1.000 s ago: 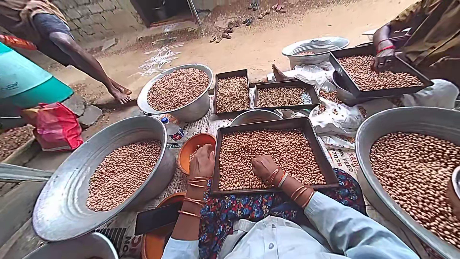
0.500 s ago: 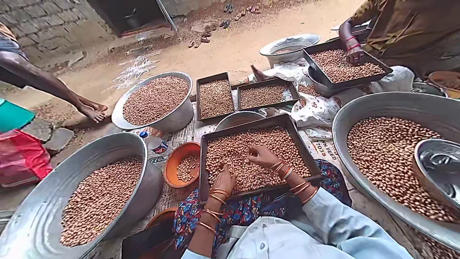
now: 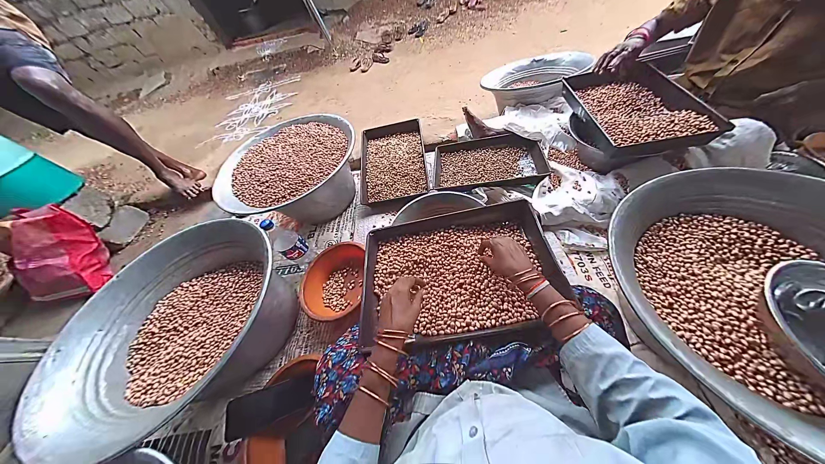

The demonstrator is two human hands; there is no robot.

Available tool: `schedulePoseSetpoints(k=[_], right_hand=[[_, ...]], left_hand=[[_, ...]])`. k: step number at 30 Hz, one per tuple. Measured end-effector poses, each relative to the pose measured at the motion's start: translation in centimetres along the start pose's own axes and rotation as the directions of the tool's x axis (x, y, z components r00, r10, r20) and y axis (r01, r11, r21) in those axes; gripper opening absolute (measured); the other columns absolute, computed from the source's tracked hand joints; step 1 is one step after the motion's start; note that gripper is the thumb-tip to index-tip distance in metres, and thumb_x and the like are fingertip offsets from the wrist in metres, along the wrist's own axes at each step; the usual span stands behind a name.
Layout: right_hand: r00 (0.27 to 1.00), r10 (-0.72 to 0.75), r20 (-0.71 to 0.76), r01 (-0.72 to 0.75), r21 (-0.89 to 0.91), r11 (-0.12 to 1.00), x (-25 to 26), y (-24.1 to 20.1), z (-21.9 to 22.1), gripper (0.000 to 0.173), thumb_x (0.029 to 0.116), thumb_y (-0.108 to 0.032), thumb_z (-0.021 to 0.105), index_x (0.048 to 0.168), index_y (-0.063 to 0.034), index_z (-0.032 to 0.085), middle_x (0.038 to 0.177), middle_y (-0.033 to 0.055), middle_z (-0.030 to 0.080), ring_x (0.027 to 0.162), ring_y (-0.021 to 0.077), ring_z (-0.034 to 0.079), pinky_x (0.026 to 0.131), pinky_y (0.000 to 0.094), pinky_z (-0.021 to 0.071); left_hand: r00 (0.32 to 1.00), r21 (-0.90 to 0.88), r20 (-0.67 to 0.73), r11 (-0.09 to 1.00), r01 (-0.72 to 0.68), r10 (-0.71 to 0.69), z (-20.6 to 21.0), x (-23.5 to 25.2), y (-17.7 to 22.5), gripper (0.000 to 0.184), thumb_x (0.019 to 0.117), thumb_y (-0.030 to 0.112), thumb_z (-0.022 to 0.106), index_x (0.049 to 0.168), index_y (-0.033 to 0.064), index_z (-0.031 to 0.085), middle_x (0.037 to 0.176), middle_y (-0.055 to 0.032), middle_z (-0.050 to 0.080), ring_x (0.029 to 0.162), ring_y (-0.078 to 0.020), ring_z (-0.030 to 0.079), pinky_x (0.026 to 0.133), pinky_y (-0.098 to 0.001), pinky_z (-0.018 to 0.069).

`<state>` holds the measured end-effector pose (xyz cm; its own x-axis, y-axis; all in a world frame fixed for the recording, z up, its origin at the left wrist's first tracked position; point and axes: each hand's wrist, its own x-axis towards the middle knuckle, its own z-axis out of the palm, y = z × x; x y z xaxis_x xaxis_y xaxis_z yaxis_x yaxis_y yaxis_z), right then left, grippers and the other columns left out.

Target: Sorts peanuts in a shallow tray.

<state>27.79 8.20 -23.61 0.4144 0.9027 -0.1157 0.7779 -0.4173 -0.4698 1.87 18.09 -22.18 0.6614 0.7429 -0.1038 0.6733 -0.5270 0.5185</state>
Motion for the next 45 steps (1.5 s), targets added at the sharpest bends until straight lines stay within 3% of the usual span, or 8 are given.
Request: schedulePoseSetpoints(k=[8, 15, 23, 27, 32, 37, 42, 45], right_hand=[[1.0, 0.01, -0.009, -0.006, 0.318, 0.948, -0.3, 0.9, -0.7, 0.023, 0.0945, -0.024, 0.074, 0.112, -0.0098, 0.073, 0.082, 0.0121, 0.066, 0.075, 0.0263, 0.061, 0.075, 0.0497, 0.0504], [0.991, 0.129, -0.039, 0.008, 0.974, 0.227, -3.9, 3.1, -1.3, 0.023, 0.1064, -0.01, 0.035, 0.097, -0.0133, 0.056, 0.066, -0.0075, 0.047, 0.05, -0.0002, 0.04, 0.045, 0.0142, 0.0321], [0.997, 0.08, -0.006, -0.075, 0.27, 0.96, -5.1, -0.1, -1.3, 0.027, 0.1009, -0.031, 0.066, 0.113, -0.0088, 0.075, 0.087, 0.0081, 0.069, 0.08, 0.0213, 0.063, 0.082, 0.0447, 0.0504], [0.998, 0.014, 0.053, -0.015, 0.005, 1.0, -5.0, -2.5, -0.4, 0.028, 0.1014, -0.027, 0.061, 0.121, -0.0104, 0.073, 0.119, 0.0178, 0.072, 0.116, 0.0361, 0.066, 0.099, 0.057, 0.0491], [0.998, -0.002, 0.07, 0.005, -0.052, 0.999, -4.6, -2.7, 1.0, 0.029, 0.0991, -0.025, 0.062, 0.121, -0.009, 0.072, 0.12, 0.0193, 0.07, 0.116, 0.0374, 0.066, 0.094, 0.0581, 0.0505], [0.995, 0.014, 0.103, -0.013, -0.011, 1.0, -4.7, -2.4, 1.5, 0.029, 0.1011, -0.025, 0.059, 0.122, -0.0085, 0.071, 0.12, 0.0189, 0.07, 0.117, 0.0374, 0.065, 0.096, 0.0588, 0.0492], [0.987, 0.014, 0.16, -0.024, 0.062, 0.998, -4.4, -1.4, 1.4, 0.03, 0.1067, -0.02, 0.053, 0.127, -0.0021, 0.068, 0.127, 0.0216, 0.068, 0.125, 0.0369, 0.062, 0.108, 0.0545, 0.0453], [0.99, 0.035, 0.139, -0.053, 0.122, 0.991, -4.5, -1.0, 0.9, 0.03, 0.1077, -0.017, 0.051, 0.126, 0.0001, 0.066, 0.121, 0.0226, 0.07, 0.119, 0.0359, 0.065, 0.106, 0.0525, 0.0466]], left_hand=[[0.983, 0.168, 0.11, 0.973, -0.161, 0.144, 4.1, 0.5, 3.4, 0.025, 0.1002, 0.019, 0.062, 0.119, 0.0122, 0.076, 0.124, -0.0191, 0.067, 0.123, -0.0361, 0.061, 0.101, -0.0485, 0.0517], [0.991, -0.025, 0.091, 0.995, -0.097, 0.099, 3.3, 1.9, 1.5, 0.024, 0.0964, 0.018, 0.064, 0.112, 0.0019, 0.074, 0.108, -0.0163, 0.073, 0.104, -0.0292, 0.07, 0.097, -0.0467, 0.0534], [0.985, 0.225, 0.173, 0.974, -0.027, -0.013, 2.8, 5.0, 4.3, 0.032, 0.1038, 0.026, 0.058, 0.127, 0.0098, 0.072, 0.134, -0.0178, 0.064, 0.131, -0.0336, 0.057, 0.108, -0.0494, 0.0468], [0.974, 0.228, 0.225, 0.973, -0.014, -0.039, 3.3, 5.6, 5.0, 0.031, 0.1009, 0.024, 0.062, 0.127, 0.0096, 0.071, 0.134, -0.0168, 0.064, 0.133, -0.0332, 0.056, 0.108, -0.0514, 0.0465], [0.993, -0.254, 0.054, 0.96, 0.115, -0.105, 1.3, 5.8, 0.9, 0.026, 0.1001, 0.015, 0.058, 0.12, 0.002, 0.067, 0.106, -0.0149, 0.071, 0.094, -0.0247, 0.07, 0.09, -0.0446, 0.0552], [0.995, -0.124, 0.104, 0.992, 0.02, -0.008, 1.2, 4.0, -0.2, 0.026, 0.0999, 0.015, 0.058, 0.121, 0.0058, 0.07, 0.085, -0.0106, 0.064, 0.077, -0.0227, 0.059, 0.08, -0.0419, 0.0495], [0.977, 0.019, 0.205, 0.998, -0.057, 0.052, 3.5, 2.8, 1.8, 0.029, 0.099, 0.016, 0.063, 0.125, 0.0092, 0.073, 0.127, -0.0171, 0.07, 0.122, -0.0328, 0.065, 0.108, -0.05, 0.0474], [0.976, 0.021, 0.211, 0.998, -0.053, 0.048, 3.6, 2.8, 2.0, 0.028, 0.0989, 0.018, 0.063, 0.123, 0.0082, 0.073, 0.121, -0.0165, 0.072, 0.115, -0.0312, 0.067, 0.104, -0.049, 0.0499]])
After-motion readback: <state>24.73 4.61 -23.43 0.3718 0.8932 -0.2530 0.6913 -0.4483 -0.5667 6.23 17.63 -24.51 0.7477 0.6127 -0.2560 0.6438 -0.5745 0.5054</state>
